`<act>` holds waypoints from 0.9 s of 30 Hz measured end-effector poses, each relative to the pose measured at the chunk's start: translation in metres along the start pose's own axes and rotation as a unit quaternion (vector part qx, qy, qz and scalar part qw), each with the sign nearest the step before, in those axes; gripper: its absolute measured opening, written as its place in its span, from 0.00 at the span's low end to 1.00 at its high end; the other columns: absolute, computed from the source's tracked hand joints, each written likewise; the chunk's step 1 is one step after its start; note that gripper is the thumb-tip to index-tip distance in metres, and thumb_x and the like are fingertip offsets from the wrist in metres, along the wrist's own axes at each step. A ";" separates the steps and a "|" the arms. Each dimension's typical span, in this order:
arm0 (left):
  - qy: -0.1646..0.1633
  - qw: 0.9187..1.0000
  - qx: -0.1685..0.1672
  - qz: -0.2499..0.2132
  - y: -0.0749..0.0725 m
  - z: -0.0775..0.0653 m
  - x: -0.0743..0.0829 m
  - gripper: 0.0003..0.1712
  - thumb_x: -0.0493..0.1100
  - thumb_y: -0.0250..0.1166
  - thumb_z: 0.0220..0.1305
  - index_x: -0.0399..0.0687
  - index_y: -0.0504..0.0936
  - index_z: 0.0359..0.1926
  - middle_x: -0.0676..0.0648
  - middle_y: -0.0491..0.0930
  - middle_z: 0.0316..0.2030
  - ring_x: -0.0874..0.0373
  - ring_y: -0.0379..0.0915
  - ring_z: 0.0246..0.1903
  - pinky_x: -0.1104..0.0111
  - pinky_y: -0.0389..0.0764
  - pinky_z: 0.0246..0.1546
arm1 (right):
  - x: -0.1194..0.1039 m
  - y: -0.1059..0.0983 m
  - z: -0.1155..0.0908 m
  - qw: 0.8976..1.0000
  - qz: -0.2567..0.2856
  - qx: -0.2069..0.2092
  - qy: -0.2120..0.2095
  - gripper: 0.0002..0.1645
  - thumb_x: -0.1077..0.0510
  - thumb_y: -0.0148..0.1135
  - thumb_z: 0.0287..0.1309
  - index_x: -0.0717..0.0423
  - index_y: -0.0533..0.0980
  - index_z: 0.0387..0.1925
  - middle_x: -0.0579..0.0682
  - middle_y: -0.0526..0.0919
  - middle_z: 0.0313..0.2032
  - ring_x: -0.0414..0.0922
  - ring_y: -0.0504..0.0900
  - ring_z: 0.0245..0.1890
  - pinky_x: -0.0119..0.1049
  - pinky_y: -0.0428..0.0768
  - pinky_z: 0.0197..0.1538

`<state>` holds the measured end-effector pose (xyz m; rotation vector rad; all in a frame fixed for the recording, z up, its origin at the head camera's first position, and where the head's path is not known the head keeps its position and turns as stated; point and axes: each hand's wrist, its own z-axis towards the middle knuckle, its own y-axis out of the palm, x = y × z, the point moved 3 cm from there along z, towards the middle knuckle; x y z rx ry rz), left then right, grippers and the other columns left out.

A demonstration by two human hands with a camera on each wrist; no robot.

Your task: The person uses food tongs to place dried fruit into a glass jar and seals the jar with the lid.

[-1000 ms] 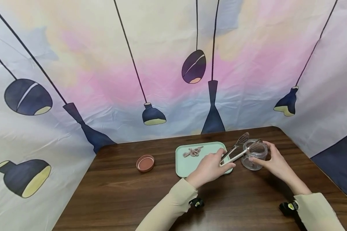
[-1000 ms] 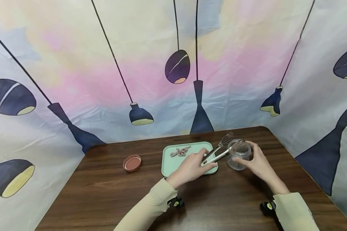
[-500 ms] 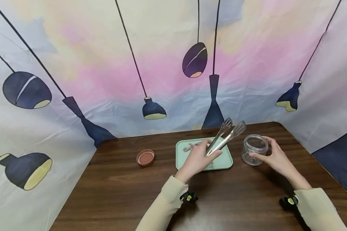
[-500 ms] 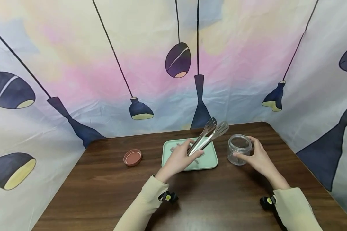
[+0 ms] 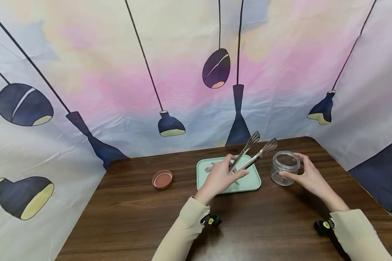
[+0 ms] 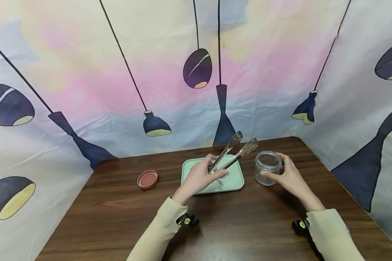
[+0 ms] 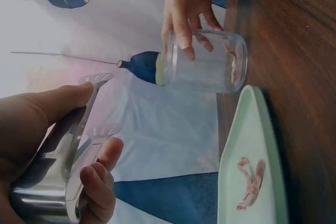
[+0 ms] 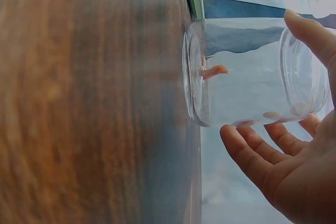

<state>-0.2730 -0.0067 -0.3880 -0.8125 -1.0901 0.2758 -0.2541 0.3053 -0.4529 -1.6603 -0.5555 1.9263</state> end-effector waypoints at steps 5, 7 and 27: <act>0.006 1.000 0.014 -0.008 -0.008 0.002 -0.003 0.32 0.64 0.67 0.64 0.51 0.74 0.59 0.58 0.79 0.29 0.61 0.69 0.20 0.67 0.66 0.23 | 0.000 -0.001 0.002 1.000 -0.005 -0.004 0.002 0.64 0.39 0.72 0.58 0.67 0.45 0.76 0.75 0.56 0.68 0.70 0.66 0.60 0.65 0.70 0.52; 0.004 1.000 0.019 -0.013 -0.011 0.002 -0.005 0.32 0.65 0.67 0.64 0.51 0.74 0.59 0.57 0.79 0.30 0.61 0.70 0.21 0.67 0.66 0.22 | 0.001 -0.001 0.002 1.000 -0.004 -0.005 0.002 0.64 0.39 0.72 0.58 0.67 0.44 0.76 0.75 0.56 0.68 0.70 0.66 0.60 0.65 0.71 0.52; -0.017 0.994 0.097 -0.039 -0.052 0.006 -0.025 0.37 0.62 0.67 0.65 0.45 0.72 0.66 0.54 0.82 0.30 0.58 0.74 0.20 0.64 0.72 0.23 | 0.001 -0.001 0.001 1.000 0.001 -0.006 0.002 0.63 0.39 0.73 0.58 0.65 0.46 0.76 0.73 0.57 0.68 0.67 0.68 0.58 0.61 0.72 0.50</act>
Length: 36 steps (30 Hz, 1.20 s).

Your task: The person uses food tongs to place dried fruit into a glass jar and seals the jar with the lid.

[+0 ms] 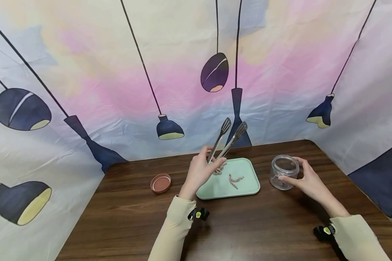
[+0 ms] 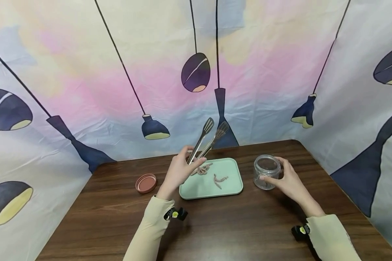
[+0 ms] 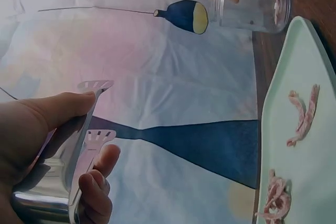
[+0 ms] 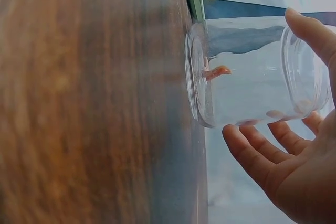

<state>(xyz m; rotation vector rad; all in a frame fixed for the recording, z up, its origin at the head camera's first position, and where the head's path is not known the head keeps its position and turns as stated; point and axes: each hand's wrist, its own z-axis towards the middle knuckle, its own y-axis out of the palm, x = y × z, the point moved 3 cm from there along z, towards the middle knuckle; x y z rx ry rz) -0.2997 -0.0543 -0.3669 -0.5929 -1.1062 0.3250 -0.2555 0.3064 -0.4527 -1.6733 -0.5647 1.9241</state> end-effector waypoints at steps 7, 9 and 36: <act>0.008 1.000 0.000 0.029 -0.008 -0.001 -0.005 0.34 0.59 0.69 0.66 0.44 0.73 0.64 0.53 0.81 0.31 0.57 0.71 0.20 0.64 0.70 0.24 | 0.001 -0.004 0.002 1.000 -0.002 0.000 0.007 0.65 0.38 0.72 0.58 0.64 0.43 0.77 0.75 0.54 0.69 0.71 0.63 0.62 0.67 0.69 0.52; 0.012 0.999 -0.001 0.037 -0.010 -0.001 -0.007 0.32 0.58 0.70 0.65 0.46 0.74 0.62 0.53 0.81 0.31 0.57 0.69 0.20 0.63 0.69 0.25 | 0.000 -0.007 0.004 1.000 -0.003 0.003 0.005 0.65 0.38 0.71 0.58 0.64 0.43 0.77 0.75 0.53 0.69 0.71 0.64 0.61 0.67 0.69 0.51; 0.023 0.969 -0.148 0.199 0.010 -0.035 -0.040 0.34 0.56 0.72 0.63 0.43 0.79 0.64 0.43 0.82 0.56 0.47 0.82 0.50 0.53 0.80 0.47 | 0.001 -0.001 0.000 1.000 0.012 -0.011 -0.002 0.63 0.40 0.72 0.59 0.64 0.45 0.77 0.72 0.56 0.68 0.67 0.67 0.59 0.61 0.71 0.51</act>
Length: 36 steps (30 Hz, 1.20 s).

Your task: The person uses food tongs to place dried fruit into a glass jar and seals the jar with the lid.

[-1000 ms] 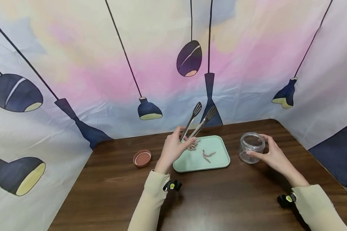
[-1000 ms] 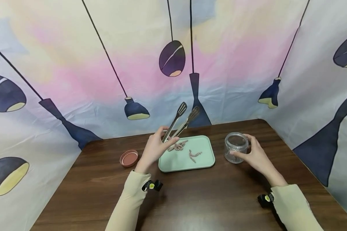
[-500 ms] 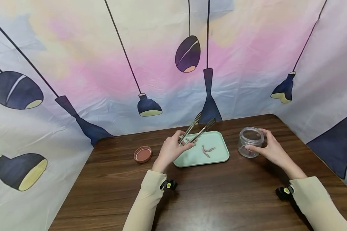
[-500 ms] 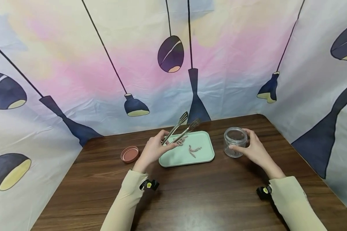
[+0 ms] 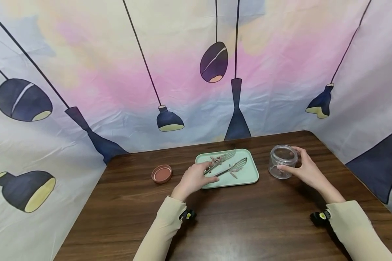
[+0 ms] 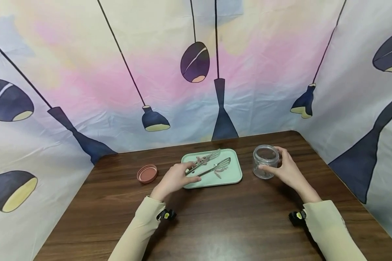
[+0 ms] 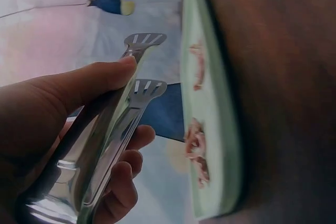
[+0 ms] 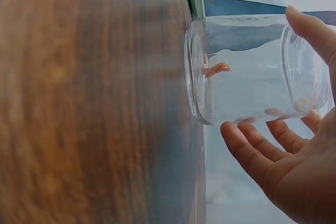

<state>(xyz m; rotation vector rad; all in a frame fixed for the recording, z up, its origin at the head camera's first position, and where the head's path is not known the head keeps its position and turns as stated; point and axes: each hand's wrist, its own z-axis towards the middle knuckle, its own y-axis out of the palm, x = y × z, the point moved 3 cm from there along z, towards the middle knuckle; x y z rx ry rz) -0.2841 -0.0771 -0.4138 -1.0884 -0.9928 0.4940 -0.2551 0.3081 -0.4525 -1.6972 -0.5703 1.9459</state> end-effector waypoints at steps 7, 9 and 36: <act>0.019 0.999 -0.014 0.026 0.009 -0.005 -0.005 0.29 0.56 0.71 0.64 0.44 0.82 0.59 0.43 0.83 0.56 0.49 0.83 0.48 0.55 0.81 0.46 | -0.003 0.001 0.002 1.000 -0.004 0.002 0.003 0.63 0.39 0.71 0.59 0.63 0.44 0.77 0.73 0.56 0.68 0.68 0.67 0.59 0.61 0.72 0.50; 0.019 0.999 -0.017 0.027 0.012 -0.005 -0.006 0.28 0.55 0.71 0.64 0.44 0.82 0.59 0.44 0.84 0.52 0.49 0.83 0.48 0.55 0.81 0.47 | -0.003 0.002 0.002 1.000 -0.002 0.003 0.003 0.63 0.39 0.71 0.59 0.63 0.44 0.77 0.73 0.56 0.69 0.68 0.67 0.59 0.62 0.72 0.51; 0.042 0.998 0.016 0.035 0.025 -0.004 -0.004 0.15 0.48 0.70 0.66 0.48 0.86 0.51 0.49 0.86 0.38 0.60 0.79 0.27 0.64 0.79 0.31 | -0.002 0.002 0.000 1.000 0.004 0.005 0.002 0.62 0.41 0.72 0.59 0.62 0.44 0.77 0.71 0.56 0.68 0.66 0.67 0.58 0.60 0.71 0.50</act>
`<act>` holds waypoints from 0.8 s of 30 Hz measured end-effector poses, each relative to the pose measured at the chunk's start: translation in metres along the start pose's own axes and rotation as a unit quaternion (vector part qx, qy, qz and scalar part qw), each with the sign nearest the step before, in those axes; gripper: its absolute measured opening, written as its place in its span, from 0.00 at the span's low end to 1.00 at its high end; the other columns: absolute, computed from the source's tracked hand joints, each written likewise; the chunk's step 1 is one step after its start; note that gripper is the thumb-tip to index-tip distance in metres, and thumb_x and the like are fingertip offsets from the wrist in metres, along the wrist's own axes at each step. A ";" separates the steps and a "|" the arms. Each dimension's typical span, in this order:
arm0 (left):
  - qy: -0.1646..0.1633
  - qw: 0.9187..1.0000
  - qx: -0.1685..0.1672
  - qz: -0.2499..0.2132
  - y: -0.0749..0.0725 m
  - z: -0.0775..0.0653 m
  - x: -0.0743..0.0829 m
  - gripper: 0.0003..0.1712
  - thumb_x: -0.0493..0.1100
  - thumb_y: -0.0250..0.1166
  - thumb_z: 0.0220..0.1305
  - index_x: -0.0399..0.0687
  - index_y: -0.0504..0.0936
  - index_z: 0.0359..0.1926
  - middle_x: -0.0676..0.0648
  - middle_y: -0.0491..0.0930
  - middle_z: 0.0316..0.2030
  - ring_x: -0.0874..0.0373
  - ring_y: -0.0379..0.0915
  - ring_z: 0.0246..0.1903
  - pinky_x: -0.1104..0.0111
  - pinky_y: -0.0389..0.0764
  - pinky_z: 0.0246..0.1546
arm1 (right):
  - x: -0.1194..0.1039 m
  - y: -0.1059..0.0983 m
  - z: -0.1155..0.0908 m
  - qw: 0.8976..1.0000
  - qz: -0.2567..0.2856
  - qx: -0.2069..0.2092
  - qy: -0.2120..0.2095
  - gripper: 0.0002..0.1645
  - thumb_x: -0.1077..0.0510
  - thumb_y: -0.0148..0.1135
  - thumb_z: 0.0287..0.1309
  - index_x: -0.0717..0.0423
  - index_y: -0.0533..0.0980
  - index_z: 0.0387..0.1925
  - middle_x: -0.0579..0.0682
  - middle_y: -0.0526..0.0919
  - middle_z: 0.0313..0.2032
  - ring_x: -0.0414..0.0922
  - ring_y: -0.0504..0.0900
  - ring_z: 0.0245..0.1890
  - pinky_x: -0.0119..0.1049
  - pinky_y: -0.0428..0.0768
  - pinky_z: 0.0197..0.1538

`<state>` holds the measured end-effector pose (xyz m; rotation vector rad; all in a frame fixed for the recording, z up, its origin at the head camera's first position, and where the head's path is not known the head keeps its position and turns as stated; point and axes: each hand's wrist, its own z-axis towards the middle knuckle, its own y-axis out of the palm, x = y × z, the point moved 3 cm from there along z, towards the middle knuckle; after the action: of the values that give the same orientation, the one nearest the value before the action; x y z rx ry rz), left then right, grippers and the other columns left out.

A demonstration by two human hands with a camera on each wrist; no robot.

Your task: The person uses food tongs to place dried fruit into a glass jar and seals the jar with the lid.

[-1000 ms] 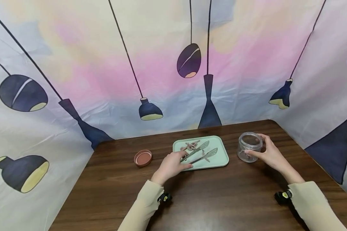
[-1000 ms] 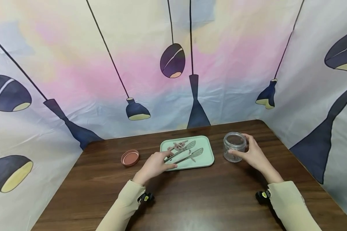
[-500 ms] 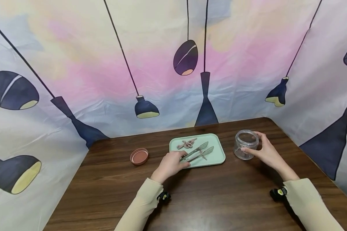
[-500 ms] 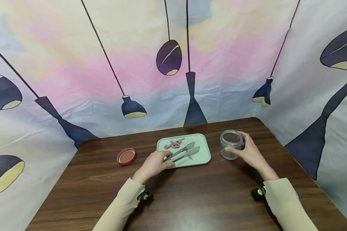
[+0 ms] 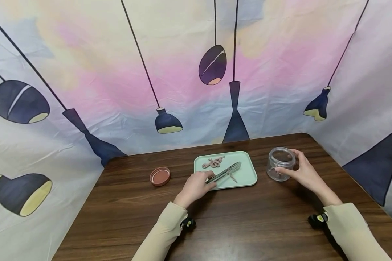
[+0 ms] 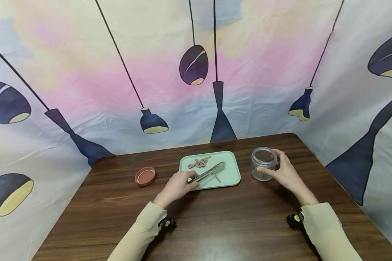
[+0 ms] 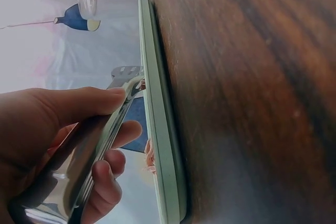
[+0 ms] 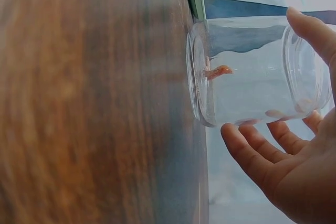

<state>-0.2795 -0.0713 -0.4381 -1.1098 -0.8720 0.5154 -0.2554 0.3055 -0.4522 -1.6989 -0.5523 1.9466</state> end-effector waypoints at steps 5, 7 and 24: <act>-0.006 1.000 0.005 -0.001 0.000 0.000 -0.002 0.14 0.48 0.70 0.67 0.49 0.86 0.50 0.49 0.86 0.39 0.60 0.80 0.29 0.63 0.80 0.32 | 0.000 0.001 0.002 1.000 -0.004 -0.001 0.000 0.62 0.40 0.71 0.59 0.63 0.44 0.77 0.72 0.56 0.68 0.66 0.67 0.58 0.60 0.71 0.50; -0.007 1.000 0.005 -0.002 0.001 0.000 -0.002 0.14 0.49 0.70 0.67 0.50 0.86 0.50 0.49 0.86 0.39 0.59 0.81 0.31 0.63 0.80 0.33 | 0.000 0.001 0.002 1.000 -0.004 -0.002 -0.001 0.63 0.40 0.71 0.60 0.63 0.44 0.77 0.72 0.56 0.68 0.66 0.67 0.58 0.61 0.71 0.50; -0.006 0.998 0.048 -0.037 -0.021 0.000 -0.005 0.17 0.47 0.69 0.68 0.43 0.86 0.53 0.44 0.87 0.37 0.59 0.79 0.25 0.62 0.79 0.32 | 0.003 0.000 -0.003 1.000 -0.001 -0.007 0.009 0.65 0.38 0.70 0.59 0.60 0.41 0.79 0.73 0.52 0.71 0.68 0.66 0.58 0.60 0.72 0.48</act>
<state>-0.2836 -0.0836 -0.4204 -0.9843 -0.8872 0.4977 -0.2532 0.3071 -0.4550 -1.7219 -0.5608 1.9283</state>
